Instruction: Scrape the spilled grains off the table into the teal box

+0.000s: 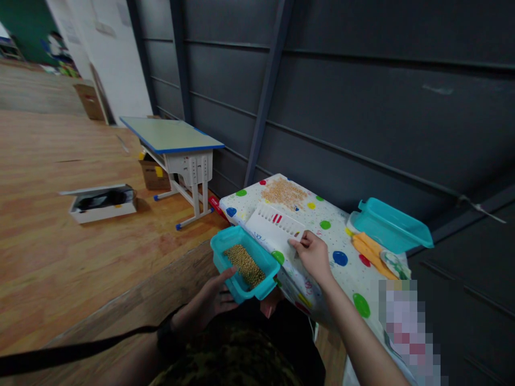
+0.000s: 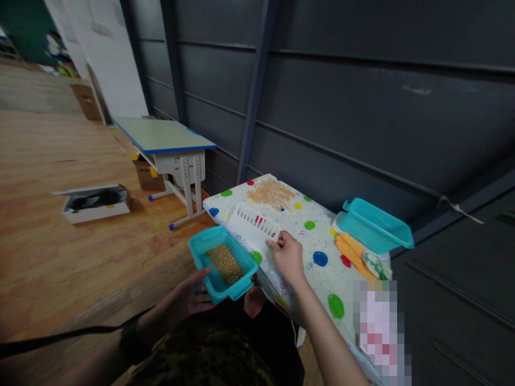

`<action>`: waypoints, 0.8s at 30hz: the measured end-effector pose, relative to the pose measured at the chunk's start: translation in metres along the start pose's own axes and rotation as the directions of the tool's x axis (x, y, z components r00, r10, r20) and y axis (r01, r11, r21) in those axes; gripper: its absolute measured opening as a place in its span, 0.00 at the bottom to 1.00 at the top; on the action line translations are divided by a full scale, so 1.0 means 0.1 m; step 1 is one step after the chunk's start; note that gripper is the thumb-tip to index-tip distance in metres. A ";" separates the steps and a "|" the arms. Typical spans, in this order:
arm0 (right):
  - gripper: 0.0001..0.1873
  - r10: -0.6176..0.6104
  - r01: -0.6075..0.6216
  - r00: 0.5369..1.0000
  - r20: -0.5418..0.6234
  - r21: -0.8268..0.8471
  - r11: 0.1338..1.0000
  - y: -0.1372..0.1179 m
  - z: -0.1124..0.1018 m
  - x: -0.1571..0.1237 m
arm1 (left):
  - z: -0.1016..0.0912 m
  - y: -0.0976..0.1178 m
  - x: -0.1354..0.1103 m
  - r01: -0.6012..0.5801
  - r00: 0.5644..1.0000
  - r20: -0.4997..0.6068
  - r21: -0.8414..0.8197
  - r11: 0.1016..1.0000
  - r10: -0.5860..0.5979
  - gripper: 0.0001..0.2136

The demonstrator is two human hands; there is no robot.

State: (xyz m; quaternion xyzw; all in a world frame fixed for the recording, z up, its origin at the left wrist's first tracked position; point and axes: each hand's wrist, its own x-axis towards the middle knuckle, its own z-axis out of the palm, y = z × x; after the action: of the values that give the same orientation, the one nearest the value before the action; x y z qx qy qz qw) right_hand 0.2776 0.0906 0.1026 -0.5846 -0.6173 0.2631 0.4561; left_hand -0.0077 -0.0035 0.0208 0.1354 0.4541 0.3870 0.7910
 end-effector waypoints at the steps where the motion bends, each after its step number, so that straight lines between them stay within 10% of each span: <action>1: 0.16 0.029 -0.030 1.000 0.011 0.011 0.999 0.03 0.00 0.07 | -0.01 -0.01 0.02 -0.002 1.000 -0.007 0.017 1.000 0.002 0.32; 13: 0.07 0.231 -0.237 0.969 -0.086 -0.069 0.969 0.13 -0.09 0.97 | -0.01 -0.06 0.12 0.029 0.996 -0.087 0.070 0.997 -0.023 0.30; 24: 0.12 0.301 -0.307 0.931 -0.209 0.002 0.952 0.29 -0.33 1.24 | 0.01 -0.04 0.08 0.027 0.996 -0.085 0.021 0.999 -0.026 0.20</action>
State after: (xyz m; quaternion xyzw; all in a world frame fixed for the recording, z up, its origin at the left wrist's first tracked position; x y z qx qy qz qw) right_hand 0.3332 0.2081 0.1241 -0.7040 -0.4727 0.2587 0.4625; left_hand -0.0028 -0.0007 0.0139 0.1216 0.4930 0.3769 0.7747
